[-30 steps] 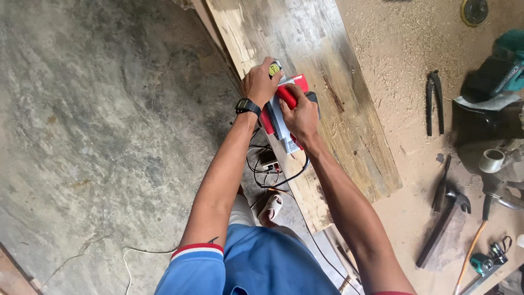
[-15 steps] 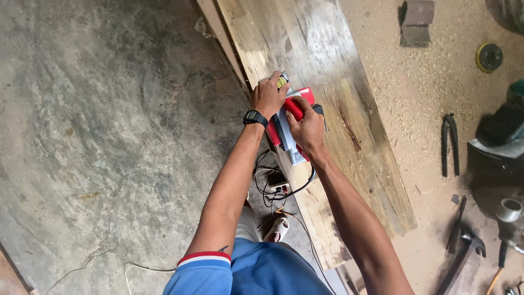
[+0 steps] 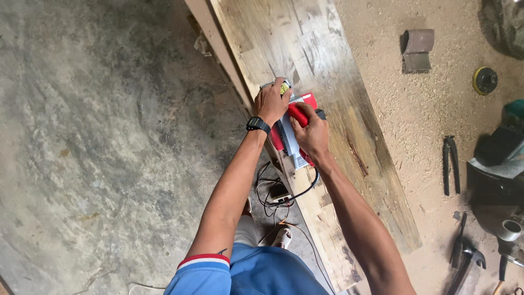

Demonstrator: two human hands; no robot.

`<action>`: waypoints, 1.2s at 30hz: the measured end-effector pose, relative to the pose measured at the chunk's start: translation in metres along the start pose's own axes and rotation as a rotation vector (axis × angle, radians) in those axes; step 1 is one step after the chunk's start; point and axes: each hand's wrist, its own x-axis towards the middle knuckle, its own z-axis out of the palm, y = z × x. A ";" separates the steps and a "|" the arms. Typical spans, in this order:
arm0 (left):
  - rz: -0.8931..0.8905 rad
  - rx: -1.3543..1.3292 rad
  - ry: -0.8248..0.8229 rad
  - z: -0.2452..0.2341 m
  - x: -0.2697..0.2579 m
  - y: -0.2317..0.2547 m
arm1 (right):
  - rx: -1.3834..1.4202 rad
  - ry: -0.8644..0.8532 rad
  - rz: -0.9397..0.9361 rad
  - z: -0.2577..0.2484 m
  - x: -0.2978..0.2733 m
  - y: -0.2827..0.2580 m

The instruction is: The person sands a wooden plank using a handheld electric planer, moving the tool back and forth along the length of the board and then switching to a larger industrial belt sander to smooth the surface.

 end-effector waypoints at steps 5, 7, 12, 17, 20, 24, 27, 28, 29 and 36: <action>0.002 0.003 -0.022 -0.002 0.024 -0.011 | -0.017 0.018 0.018 0.010 0.022 -0.004; -0.003 -0.015 0.016 -0.002 0.033 -0.015 | -0.019 -0.001 0.040 0.014 0.032 -0.002; 0.000 -0.015 0.007 -0.013 0.053 -0.021 | -0.035 -0.006 0.051 0.028 0.055 0.004; -0.016 0.013 0.029 -0.026 0.074 -0.035 | -0.021 -0.027 0.038 0.040 0.080 -0.004; -0.016 -0.014 0.006 -0.038 0.078 -0.030 | -0.020 -0.015 0.064 0.045 0.087 -0.005; -0.027 -0.013 0.009 -0.046 0.091 -0.032 | -0.014 -0.032 0.048 0.046 0.100 -0.014; -0.028 -0.002 0.015 -0.052 0.109 -0.044 | 0.000 -0.037 0.030 0.054 0.117 -0.023; -0.017 0.000 0.018 -0.054 0.115 -0.048 | 0.005 -0.036 0.034 0.057 0.121 -0.024; -0.018 0.002 0.022 -0.057 0.118 -0.047 | 0.007 -0.038 0.031 0.057 0.125 -0.028; -0.042 -0.006 -0.018 -0.073 0.146 -0.056 | 0.015 -0.062 0.030 0.067 0.155 -0.040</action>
